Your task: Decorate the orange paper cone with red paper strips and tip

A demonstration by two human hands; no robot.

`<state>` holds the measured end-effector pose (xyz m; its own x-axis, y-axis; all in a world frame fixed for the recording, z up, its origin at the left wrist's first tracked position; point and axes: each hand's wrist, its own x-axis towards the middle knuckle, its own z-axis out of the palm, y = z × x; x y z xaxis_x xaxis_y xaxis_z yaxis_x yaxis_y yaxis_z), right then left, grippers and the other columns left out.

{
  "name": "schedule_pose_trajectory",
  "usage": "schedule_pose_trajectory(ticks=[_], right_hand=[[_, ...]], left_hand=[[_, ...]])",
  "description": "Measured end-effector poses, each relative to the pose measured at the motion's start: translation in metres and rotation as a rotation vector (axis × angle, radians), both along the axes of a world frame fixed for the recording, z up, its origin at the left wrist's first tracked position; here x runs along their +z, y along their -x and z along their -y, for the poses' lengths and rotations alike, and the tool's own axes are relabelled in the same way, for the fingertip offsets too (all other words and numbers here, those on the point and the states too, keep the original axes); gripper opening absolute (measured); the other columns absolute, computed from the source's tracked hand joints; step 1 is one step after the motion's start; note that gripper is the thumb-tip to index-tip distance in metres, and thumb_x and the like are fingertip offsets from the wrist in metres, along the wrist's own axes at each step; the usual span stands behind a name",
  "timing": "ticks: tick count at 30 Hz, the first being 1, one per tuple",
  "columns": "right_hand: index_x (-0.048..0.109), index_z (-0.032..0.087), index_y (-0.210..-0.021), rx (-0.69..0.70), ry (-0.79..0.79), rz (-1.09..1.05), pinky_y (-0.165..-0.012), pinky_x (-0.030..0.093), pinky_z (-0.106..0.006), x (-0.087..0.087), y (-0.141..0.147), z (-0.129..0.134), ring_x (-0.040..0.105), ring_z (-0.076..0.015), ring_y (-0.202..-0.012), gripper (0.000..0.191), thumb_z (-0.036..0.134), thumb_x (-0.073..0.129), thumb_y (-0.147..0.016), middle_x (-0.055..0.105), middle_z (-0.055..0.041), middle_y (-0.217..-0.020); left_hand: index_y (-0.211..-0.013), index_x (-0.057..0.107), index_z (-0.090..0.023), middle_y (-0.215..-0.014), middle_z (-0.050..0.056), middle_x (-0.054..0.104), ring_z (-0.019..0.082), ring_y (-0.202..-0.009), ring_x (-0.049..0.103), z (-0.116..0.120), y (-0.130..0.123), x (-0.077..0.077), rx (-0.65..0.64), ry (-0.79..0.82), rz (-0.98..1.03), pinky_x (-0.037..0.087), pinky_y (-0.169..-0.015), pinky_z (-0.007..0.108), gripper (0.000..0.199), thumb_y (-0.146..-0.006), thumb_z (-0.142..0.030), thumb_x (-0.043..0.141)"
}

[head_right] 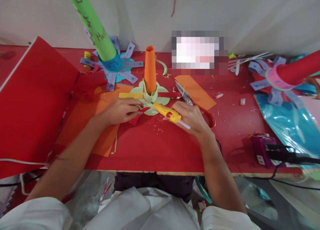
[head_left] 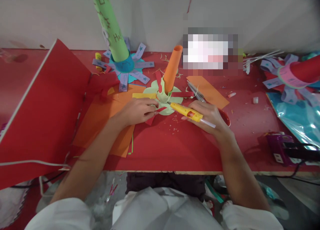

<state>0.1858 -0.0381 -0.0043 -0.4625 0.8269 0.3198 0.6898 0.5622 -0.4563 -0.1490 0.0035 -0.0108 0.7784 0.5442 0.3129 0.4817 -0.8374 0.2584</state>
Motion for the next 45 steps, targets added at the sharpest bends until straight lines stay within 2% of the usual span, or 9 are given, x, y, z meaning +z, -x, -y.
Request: schedule_pose_trajectory(ticks=[3, 8, 12, 19, 24, 33, 38, 45], right_hand=[[0.062, 0.024, -0.087, 0.041, -0.035, 0.061, -0.063, 0.036, -0.033, -0.004, 0.006, -0.002, 0.059, -0.02, -0.071, 0.05, 0.07, 0.054, -0.105, 0.065, -0.0041, -0.081], [0.057, 0.023, -0.081, 0.014, -0.023, 0.11, -0.06, 0.027, -0.033, -0.006, 0.014, -0.004, 0.053, -0.0187, -0.067, 0.059, 0.077, 0.045, -0.105, 0.061, -0.0038, -0.078], [0.058, 0.023, -0.085, 0.02, 0.006, 0.132, -0.06, 0.027, -0.033, -0.008, 0.017, -0.005, 0.056, -0.0196, -0.071, 0.059, 0.078, 0.047, -0.104, 0.063, -0.0044, -0.082], [0.054, 0.023, -0.083, 0.008, -0.012, 0.167, -0.06, 0.027, -0.033, -0.007, 0.022, -0.005, 0.057, -0.0199, -0.071, 0.062, 0.08, 0.042, -0.104, 0.064, -0.0046, -0.081], [0.054, 0.024, -0.083, -0.012, 0.017, 0.188, -0.061, 0.026, -0.033, -0.005, 0.019, -0.005, 0.055, -0.02, -0.07, 0.064, 0.083, 0.042, -0.102, 0.062, -0.004, -0.08], [0.046, 0.025, -0.078, -0.039, 0.031, 0.208, -0.06, 0.022, -0.033, -0.005, 0.01, -0.005, 0.048, -0.0189, -0.066, 0.066, 0.085, 0.034, -0.102, 0.055, -0.0023, -0.074], [0.044, 0.025, -0.078, -0.027, 0.04, 0.21, -0.06, 0.023, -0.033, -0.002, 0.01, -0.004, 0.049, -0.0196, -0.068, 0.066, 0.085, 0.031, -0.103, 0.057, -0.0037, -0.075], [0.049, 0.024, -0.08, -0.001, 0.008, 0.245, -0.063, 0.024, -0.035, -0.005, 0.021, -0.005, 0.054, -0.0214, -0.071, 0.068, 0.084, 0.028, -0.103, 0.06, -0.0057, -0.077]], left_hand=[[-0.093, 0.079, -0.025, -0.115, 0.0, 0.082, 0.017, -0.094, 0.077, -0.002, 0.006, 0.003, 0.011, 0.097, -0.003, 0.05, -0.071, 0.029, 0.036, -0.112, -0.039, 0.052], [-0.087, 0.079, -0.026, -0.101, 0.001, 0.083, 0.018, -0.091, 0.078, -0.006, 0.017, 0.001, 0.034, 0.257, 0.056, 0.053, -0.074, 0.027, 0.039, -0.109, -0.049, 0.056], [-0.075, 0.073, -0.023, -0.09, 0.002, 0.081, 0.018, -0.085, 0.076, -0.007, 0.018, 0.0, 0.028, 0.256, 0.049, 0.05, -0.07, 0.026, 0.049, -0.109, -0.052, 0.053], [-0.066, 0.063, -0.021, -0.072, 0.001, 0.07, 0.015, -0.067, 0.065, -0.007, 0.013, 0.003, 0.019, 0.24, 0.034, 0.043, -0.064, 0.029, 0.051, -0.11, -0.046, 0.053], [-0.068, 0.056, -0.02, -0.073, 0.0, 0.067, 0.015, -0.07, 0.065, -0.008, 0.014, 0.003, 0.019, 0.24, -0.006, 0.041, -0.066, 0.03, 0.046, -0.11, -0.04, 0.053], [-0.066, 0.054, -0.02, -0.069, 0.0, 0.062, 0.014, -0.065, 0.059, -0.007, 0.014, 0.005, 0.039, 0.245, -0.003, 0.037, -0.064, 0.03, 0.048, -0.11, -0.041, 0.053], [-0.068, 0.056, -0.02, -0.076, 0.0, 0.068, 0.015, -0.071, 0.062, -0.006, 0.013, 0.009, 0.044, 0.29, -0.023, 0.037, -0.067, 0.029, 0.045, -0.109, -0.038, 0.052], [-0.067, 0.057, -0.02, -0.072, 0.001, 0.065, 0.015, -0.068, 0.059, -0.005, 0.012, 0.011, 0.053, 0.296, -0.014, 0.033, -0.064, 0.03, 0.042, -0.106, -0.036, 0.055]])
